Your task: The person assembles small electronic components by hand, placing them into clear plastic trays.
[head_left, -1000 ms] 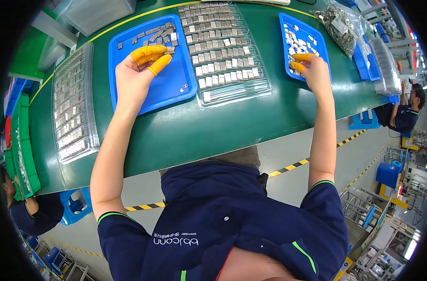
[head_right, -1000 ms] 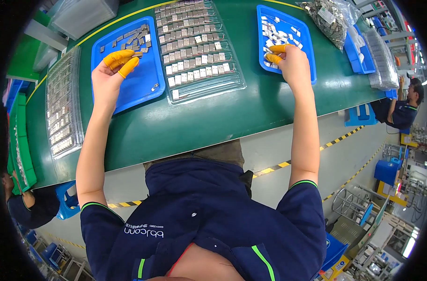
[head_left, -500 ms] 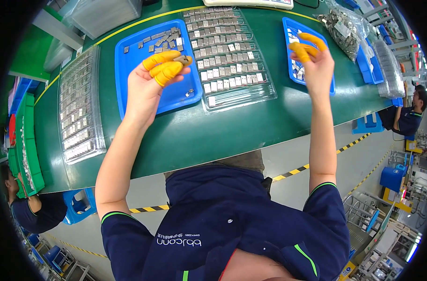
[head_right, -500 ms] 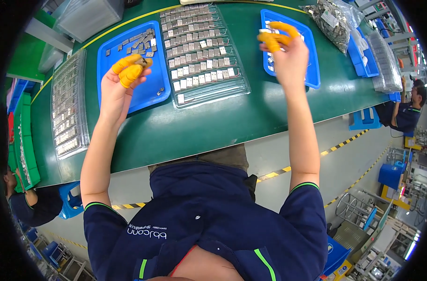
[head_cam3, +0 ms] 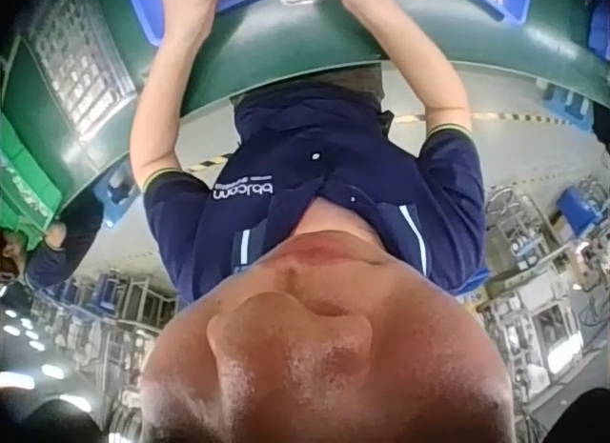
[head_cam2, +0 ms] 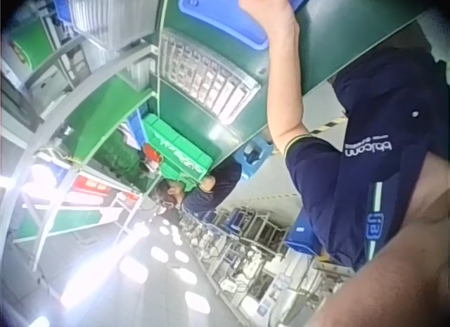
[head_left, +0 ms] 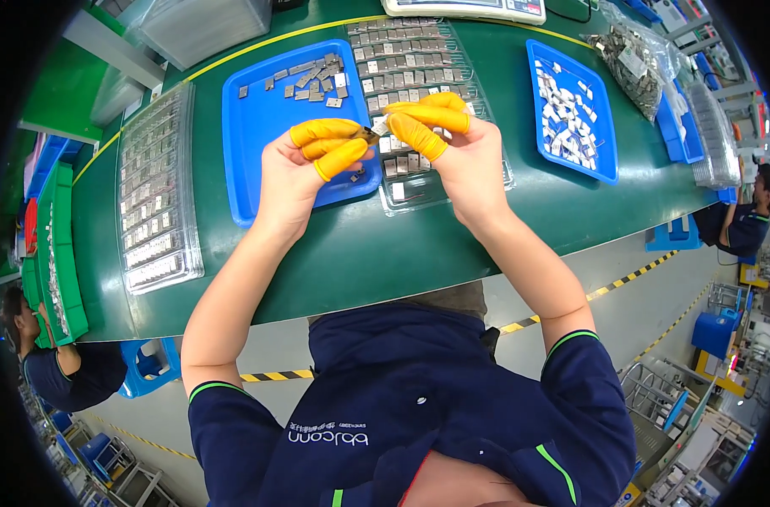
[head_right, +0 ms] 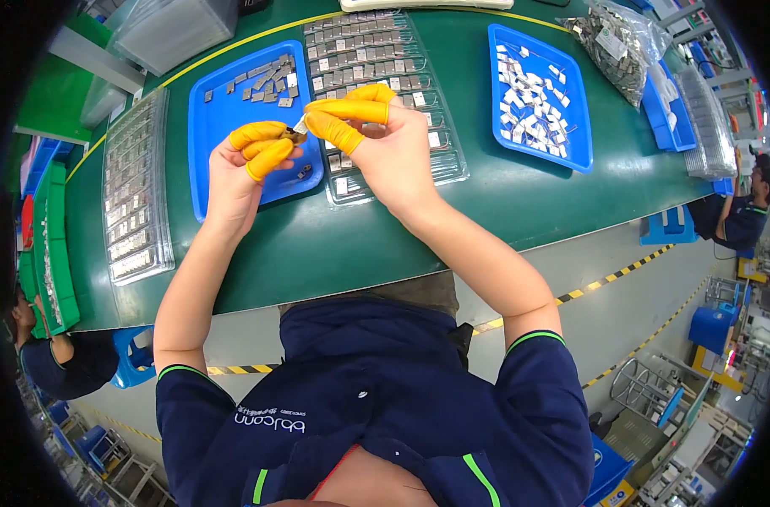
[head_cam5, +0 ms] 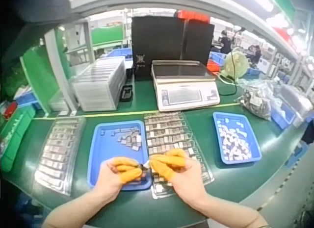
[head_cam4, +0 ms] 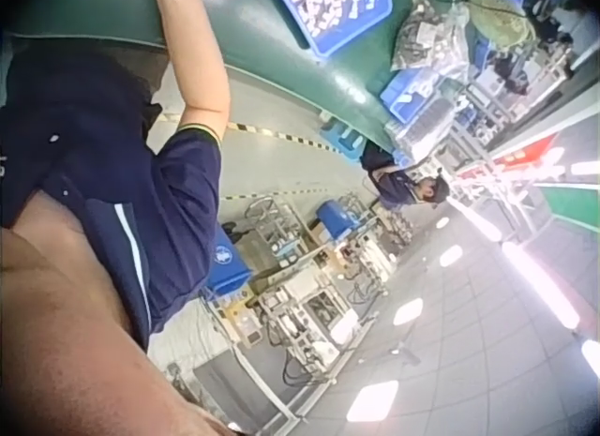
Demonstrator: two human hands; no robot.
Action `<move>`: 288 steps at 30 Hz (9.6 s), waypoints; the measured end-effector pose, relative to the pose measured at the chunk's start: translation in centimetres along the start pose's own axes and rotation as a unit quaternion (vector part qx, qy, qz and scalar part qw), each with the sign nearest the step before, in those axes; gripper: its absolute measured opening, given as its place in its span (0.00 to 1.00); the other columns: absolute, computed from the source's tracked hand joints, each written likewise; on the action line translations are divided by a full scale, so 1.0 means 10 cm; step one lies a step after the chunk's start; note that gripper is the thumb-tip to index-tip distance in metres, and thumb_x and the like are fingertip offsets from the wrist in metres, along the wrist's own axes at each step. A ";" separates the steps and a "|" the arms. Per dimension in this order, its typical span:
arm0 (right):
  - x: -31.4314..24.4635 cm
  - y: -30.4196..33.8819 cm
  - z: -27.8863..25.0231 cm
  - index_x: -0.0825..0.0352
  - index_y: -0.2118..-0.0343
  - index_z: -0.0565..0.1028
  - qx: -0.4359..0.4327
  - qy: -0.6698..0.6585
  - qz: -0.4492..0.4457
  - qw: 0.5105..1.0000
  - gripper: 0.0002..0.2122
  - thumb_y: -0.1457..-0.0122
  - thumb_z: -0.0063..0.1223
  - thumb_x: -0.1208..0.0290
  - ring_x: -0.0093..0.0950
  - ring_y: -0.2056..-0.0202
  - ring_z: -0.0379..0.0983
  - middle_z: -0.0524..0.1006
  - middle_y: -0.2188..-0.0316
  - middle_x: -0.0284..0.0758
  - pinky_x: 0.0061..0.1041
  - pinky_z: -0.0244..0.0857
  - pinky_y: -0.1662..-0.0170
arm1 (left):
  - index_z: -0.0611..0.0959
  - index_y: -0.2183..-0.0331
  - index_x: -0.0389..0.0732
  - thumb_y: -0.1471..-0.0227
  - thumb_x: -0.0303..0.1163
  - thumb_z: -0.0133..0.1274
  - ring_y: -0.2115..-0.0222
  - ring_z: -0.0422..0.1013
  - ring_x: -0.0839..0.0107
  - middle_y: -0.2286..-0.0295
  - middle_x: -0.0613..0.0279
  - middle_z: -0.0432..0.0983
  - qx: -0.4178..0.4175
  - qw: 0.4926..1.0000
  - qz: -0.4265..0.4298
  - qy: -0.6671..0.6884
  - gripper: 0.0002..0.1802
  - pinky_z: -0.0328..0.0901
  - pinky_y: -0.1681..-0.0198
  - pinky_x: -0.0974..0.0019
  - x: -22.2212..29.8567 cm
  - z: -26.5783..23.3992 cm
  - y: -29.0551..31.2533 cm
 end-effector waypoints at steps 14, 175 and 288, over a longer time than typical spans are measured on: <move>0.04 0.07 0.00 0.62 0.70 0.81 0.070 0.059 -0.155 0.984 0.08 0.57 0.62 0.75 0.19 0.70 0.63 0.73 0.74 0.27 0.17 0.54 0.72 | 0.78 0.65 0.30 0.57 0.20 0.57 0.68 0.75 0.70 0.69 0.54 0.77 -0.006 1.000 0.002 -0.030 0.13 0.69 0.63 0.71 -0.03 0.01 0.01; -0.13 0.12 -0.07 0.68 0.71 0.79 -0.073 0.111 -0.022 0.991 0.07 0.57 0.62 0.78 0.21 0.72 0.71 0.75 0.73 0.32 0.19 0.66 0.68 | 0.80 0.66 0.29 0.58 0.20 0.58 0.70 0.75 0.70 0.70 0.54 0.78 -0.031 0.996 -0.037 -0.076 0.13 0.70 0.63 0.70 0.07 0.09 0.08; -0.20 0.51 -0.27 0.61 0.75 0.80 0.078 0.442 -0.295 0.843 0.09 0.63 0.64 0.74 0.26 0.67 0.69 0.75 0.73 0.28 0.26 0.58 0.59 | 0.81 0.68 0.29 0.58 0.21 0.58 0.71 0.74 0.74 0.71 0.55 0.78 -0.056 0.974 0.036 -0.216 0.10 0.69 0.65 0.73 0.12 0.18 -0.06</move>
Point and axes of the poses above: each hand's wrist, its own y-axis away from the middle knuckle, its own z-axis out of the palm, x = y × z, the point moved 3 cm from there along -y, towards the middle knuckle
